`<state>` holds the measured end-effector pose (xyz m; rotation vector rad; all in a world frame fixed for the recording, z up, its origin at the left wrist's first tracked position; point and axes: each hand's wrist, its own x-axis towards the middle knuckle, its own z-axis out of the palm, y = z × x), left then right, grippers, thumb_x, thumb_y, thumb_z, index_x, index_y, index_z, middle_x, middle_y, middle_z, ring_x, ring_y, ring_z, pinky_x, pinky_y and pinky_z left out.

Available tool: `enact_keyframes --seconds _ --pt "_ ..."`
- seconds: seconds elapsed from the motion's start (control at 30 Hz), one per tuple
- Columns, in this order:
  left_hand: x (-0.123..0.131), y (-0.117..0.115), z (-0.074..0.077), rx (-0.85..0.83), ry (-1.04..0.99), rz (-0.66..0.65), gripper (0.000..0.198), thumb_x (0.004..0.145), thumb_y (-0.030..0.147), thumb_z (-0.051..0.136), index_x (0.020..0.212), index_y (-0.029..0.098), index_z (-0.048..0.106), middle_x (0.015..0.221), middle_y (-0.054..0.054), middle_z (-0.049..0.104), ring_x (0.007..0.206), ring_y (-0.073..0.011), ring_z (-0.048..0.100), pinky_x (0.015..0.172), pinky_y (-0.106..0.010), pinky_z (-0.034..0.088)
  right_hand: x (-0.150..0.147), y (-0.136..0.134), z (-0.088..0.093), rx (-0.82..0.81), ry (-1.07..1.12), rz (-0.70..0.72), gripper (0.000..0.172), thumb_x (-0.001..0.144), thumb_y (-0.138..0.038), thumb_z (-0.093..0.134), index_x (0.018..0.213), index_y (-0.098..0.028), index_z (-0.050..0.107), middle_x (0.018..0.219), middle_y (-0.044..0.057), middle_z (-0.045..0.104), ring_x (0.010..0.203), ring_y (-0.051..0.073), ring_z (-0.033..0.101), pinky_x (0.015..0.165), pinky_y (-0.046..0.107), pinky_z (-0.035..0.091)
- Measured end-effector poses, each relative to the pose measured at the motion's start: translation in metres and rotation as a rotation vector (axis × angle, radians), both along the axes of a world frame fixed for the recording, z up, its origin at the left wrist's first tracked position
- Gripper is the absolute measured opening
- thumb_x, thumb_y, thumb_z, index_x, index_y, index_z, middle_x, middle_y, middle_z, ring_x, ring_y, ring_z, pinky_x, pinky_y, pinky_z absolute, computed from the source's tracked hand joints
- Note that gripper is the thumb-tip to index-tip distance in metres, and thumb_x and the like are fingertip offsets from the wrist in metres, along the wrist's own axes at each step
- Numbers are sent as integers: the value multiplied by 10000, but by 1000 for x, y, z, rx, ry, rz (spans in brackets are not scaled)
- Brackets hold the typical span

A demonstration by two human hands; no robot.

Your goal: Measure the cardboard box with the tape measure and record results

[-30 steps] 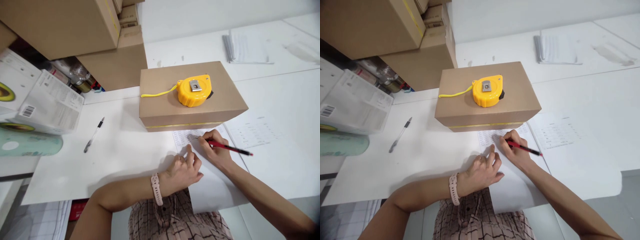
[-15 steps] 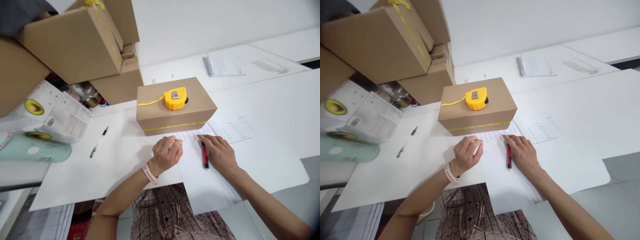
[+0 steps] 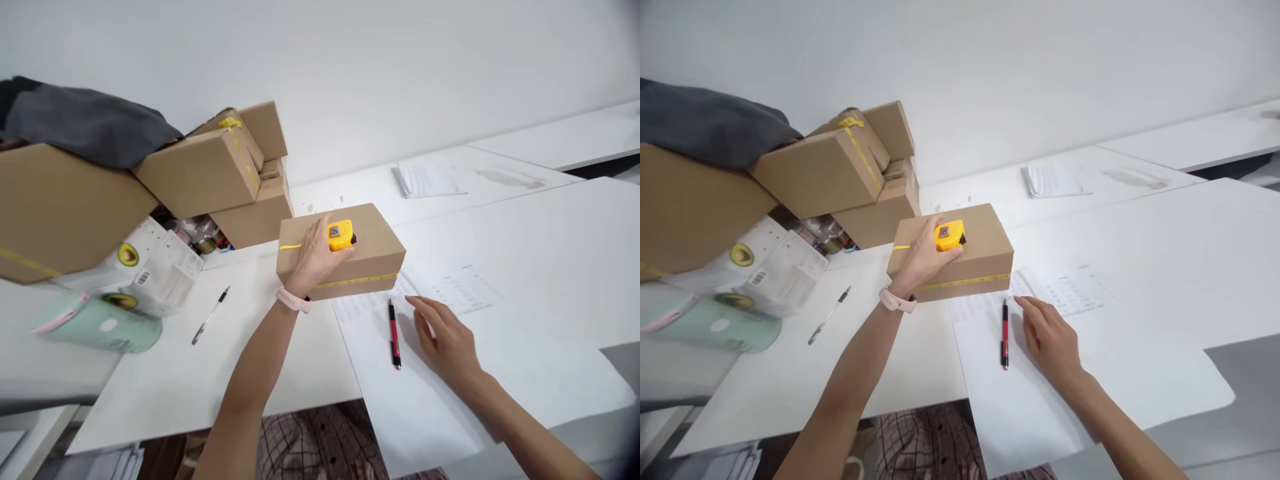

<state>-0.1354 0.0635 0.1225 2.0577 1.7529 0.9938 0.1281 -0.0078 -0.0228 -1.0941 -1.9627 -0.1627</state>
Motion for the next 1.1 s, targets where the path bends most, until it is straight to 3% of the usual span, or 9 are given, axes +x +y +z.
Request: enact_keyframes --seconds 0.1,0.17,0.23,0.33,0.43,0.63,0.8,0.97,1.1 --pt "1 -11 2 -4 -189 -49 678 824 413 759 1396 214 455 1316 -131 624 1182 -304 622 1015 -477 488 0 3 27 55 244 59 360 920 -79 572 1197 -290 664 1063 75 733 877 216 710 677 329 564" --pt "3 -23 5 -72 -335 -147 617 889 492 677 1398 227 450 1166 -102 681 1019 -264 682 913 -431 540 -6 11 54 -71 462 98 233 952 -170 582 1114 -296 690 1043 67 727 853 209 703 702 344 581" --pt "6 -34 11 -131 -438 -232 562 948 528 579 1404 231 440 1020 -70 702 909 -240 693 839 -400 555 -16 22 85 -344 682 199 180 985 -313 571 1113 -287 695 1084 70 731 889 212 709 768 370 602" --pt "7 -46 22 -121 -468 -239 561 947 550 571 1391 228 453 878 -29 672 833 -231 667 783 -378 546 -34 38 126 -829 840 482 388 992 -514 517 1240 -256 666 1156 101 740 1017 248 715 903 433 591" --pt "1 -54 29 -72 -446 -177 573 920 549 613 1370 221 479 886 -27 655 840 -233 653 783 -376 541 -49 47 148 -1073 884 632 471 981 -572 498 1240 -221 675 1093 114 749 1008 247 715 939 425 573" --pt "-27 -57 29 -56 -559 -153 587 919 519 617 1384 196 460 964 -47 686 888 -215 674 832 -359 536 -60 64 157 -1079 1060 625 362 851 -533 708 1031 -220 736 824 26 646 695 149 599 626 293 557" --pt "-85 -35 26 85 -689 157 683 756 570 748 1289 192 548 1024 -57 696 842 -186 667 703 -278 502 -37 121 159 -821 1234 383 255 730 -350 847 817 -202 659 671 -34 502 570 82 441 497 208 431" --pt "-148 -12 12 114 -723 369 600 708 653 722 1042 167 611 865 -42 668 726 -162 609 582 -241 410 -26 160 127 -799 1209 112 163 786 -243 729 777 -196 573 627 -39 492 542 76 395 480 191 371" --pt "-167 -11 -3 56 -717 404 587 681 651 734 981 158 628 815 -25 649 652 -133 562 545 -224 360 -42 161 104 -846 1121 55 132 772 -247 706 795 -194 587 621 -37 511 569 94 437 507 210 375"
